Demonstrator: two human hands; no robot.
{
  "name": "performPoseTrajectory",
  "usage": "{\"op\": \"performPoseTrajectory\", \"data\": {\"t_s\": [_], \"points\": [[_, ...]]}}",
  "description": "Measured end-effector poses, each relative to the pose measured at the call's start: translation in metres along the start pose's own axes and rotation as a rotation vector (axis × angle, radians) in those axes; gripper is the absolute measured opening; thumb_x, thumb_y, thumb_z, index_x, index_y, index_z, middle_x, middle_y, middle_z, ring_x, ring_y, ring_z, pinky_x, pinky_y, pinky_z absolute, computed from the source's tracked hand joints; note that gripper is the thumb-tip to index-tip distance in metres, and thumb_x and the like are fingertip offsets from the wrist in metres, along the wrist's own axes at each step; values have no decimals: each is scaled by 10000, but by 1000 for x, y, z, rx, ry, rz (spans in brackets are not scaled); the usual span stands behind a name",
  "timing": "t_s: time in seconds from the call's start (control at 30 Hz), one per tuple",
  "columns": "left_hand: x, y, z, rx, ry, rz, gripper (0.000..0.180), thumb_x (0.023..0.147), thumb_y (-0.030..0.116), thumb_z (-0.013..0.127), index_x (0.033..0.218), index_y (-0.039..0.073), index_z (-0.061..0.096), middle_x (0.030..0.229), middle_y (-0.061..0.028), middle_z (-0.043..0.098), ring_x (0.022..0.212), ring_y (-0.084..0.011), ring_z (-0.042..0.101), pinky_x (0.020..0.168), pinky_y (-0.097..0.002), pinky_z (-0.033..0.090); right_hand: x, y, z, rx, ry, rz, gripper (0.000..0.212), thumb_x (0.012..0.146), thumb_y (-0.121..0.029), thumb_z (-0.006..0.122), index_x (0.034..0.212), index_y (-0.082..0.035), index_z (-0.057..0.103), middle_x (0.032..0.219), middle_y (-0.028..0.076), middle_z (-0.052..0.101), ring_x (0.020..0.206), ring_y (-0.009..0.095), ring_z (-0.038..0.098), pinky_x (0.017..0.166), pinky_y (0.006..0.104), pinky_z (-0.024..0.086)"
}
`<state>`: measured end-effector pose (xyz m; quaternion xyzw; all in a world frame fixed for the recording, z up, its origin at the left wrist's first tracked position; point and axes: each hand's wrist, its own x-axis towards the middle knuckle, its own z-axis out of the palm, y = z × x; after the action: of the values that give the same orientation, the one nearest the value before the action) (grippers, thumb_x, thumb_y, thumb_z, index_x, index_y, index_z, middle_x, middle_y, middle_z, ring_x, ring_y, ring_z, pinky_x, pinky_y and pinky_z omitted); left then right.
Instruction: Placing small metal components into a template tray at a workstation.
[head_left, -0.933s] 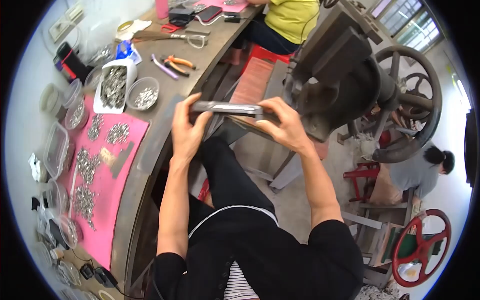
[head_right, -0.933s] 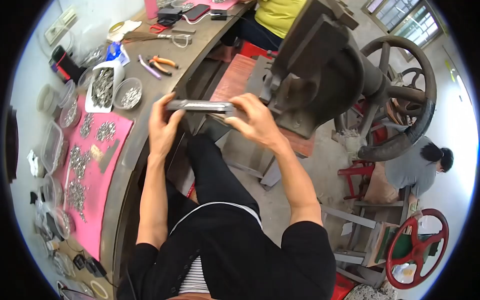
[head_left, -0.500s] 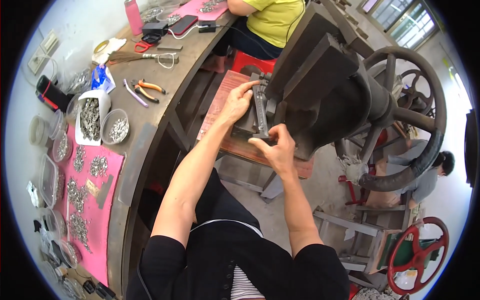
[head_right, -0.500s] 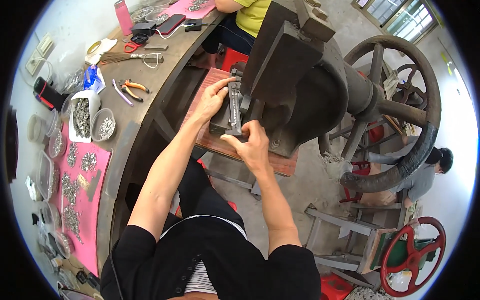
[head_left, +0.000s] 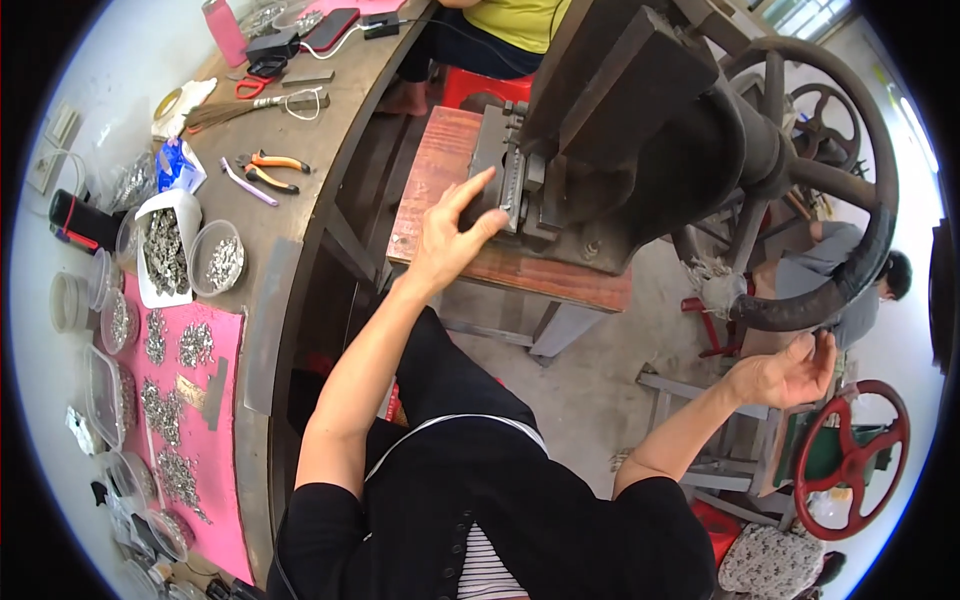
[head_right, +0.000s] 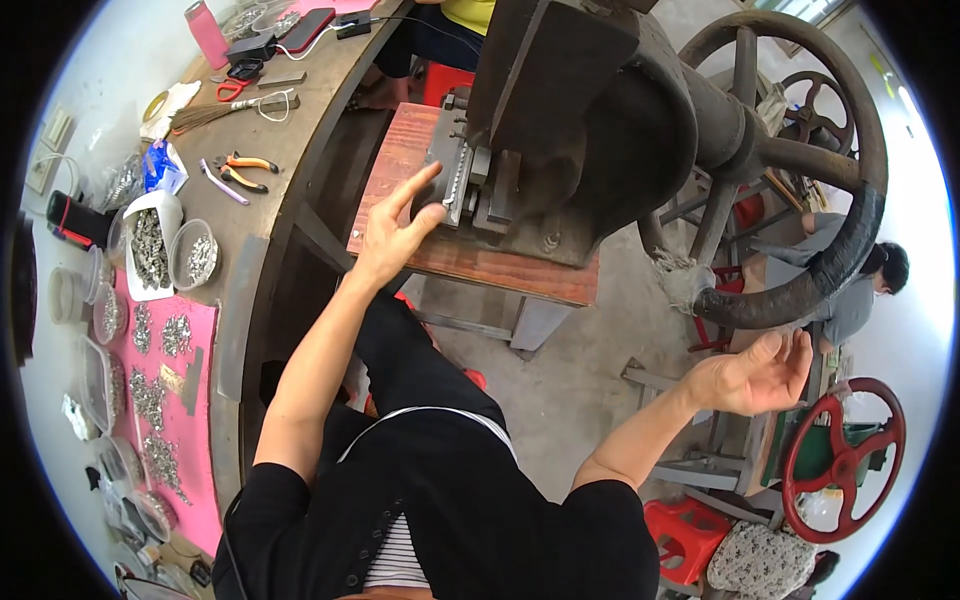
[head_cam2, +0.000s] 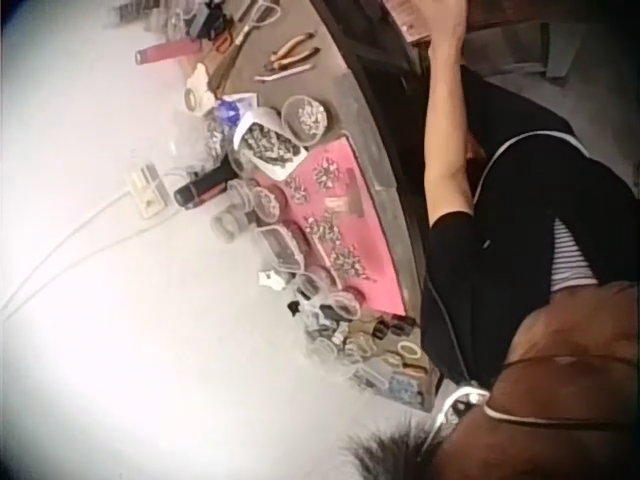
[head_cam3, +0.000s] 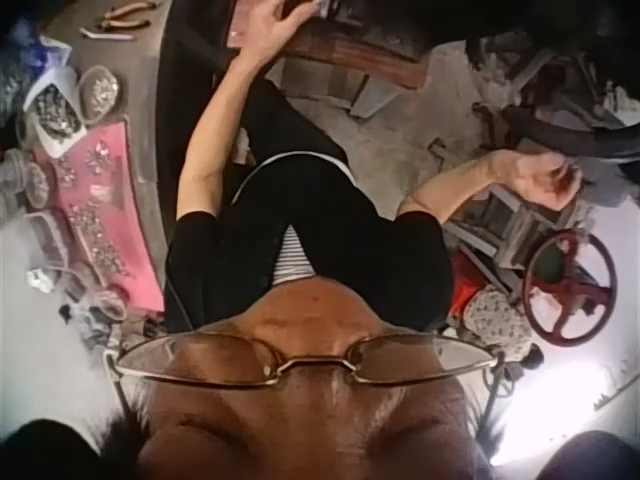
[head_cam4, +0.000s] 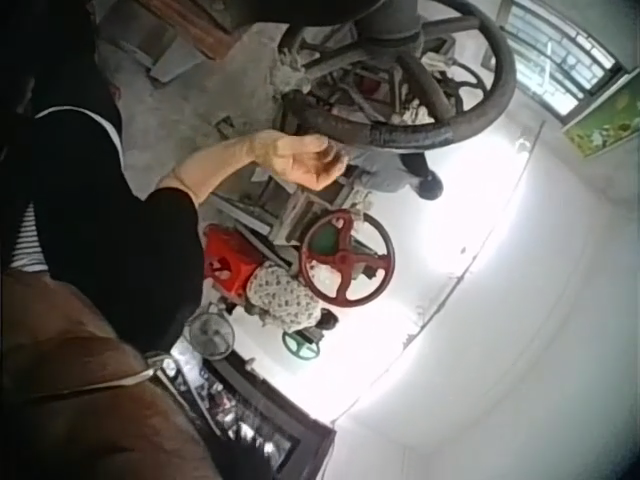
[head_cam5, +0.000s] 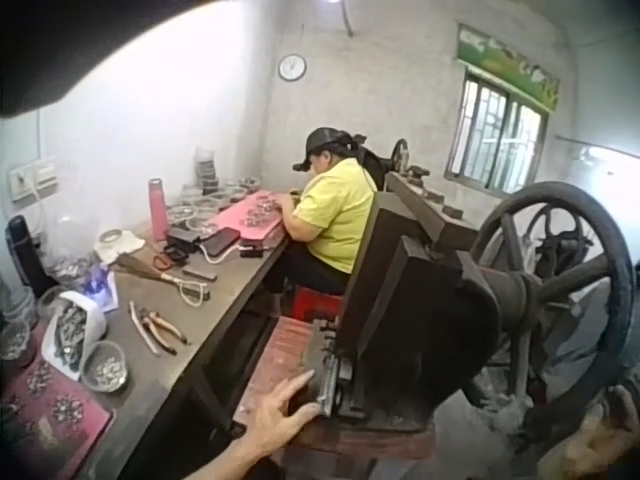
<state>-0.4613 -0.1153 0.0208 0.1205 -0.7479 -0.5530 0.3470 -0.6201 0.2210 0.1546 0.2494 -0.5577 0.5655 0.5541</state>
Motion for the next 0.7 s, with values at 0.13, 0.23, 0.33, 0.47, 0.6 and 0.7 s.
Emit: {"op": "performPoseTrajectory", "data": {"t_s": [0.13,0.23,0.33,0.47,0.6,0.7], "points": [[-21,2,7,146,95,161,389,885,203,771,1239,53,711,1281,-167,690,1221,-286,647,1142,-484,400,-32,38,0,299,-184,340,330,948,-11,676,1232,56,521,1112,141,656,1012,218,631,958,362,512],[-24,4,15,118,164,209,260,891,128,758,1145,71,760,1193,-151,730,1132,-284,694,1114,-470,435,-46,39,11,231,-127,481,228,955,-70,715,1118,25,587,964,93,649,831,171,616,810,312,523],[-27,-1,13,119,176,219,258,878,110,768,1133,69,761,1177,-138,736,1126,-275,695,1103,-467,444,-45,37,16,250,-90,505,188,947,-59,725,1055,13,589,911,78,635,787,151,604,760,298,523],[-26,3,13,98,213,223,269,882,119,765,1147,78,756,1184,-132,732,1146,-279,684,1099,-470,441,-37,38,13,172,-155,469,169,956,-60,716,1005,6,569,850,82,632,720,147,608,725,302,531],[-25,-5,11,191,178,268,275,886,129,758,1158,91,754,1200,-126,724,1158,-281,673,1099,-470,433,-22,31,12,72,-274,412,182,962,-69,710,978,9,546,802,90,628,649,148,606,656,304,535],[-27,-8,5,225,158,288,323,881,142,766,1194,70,734,1234,-139,711,1182,-279,663,1102,-466,433,-5,23,15,29,-295,425,203,959,-87,720,958,10,542,769,92,630,636,149,608,635,299,533]]}}
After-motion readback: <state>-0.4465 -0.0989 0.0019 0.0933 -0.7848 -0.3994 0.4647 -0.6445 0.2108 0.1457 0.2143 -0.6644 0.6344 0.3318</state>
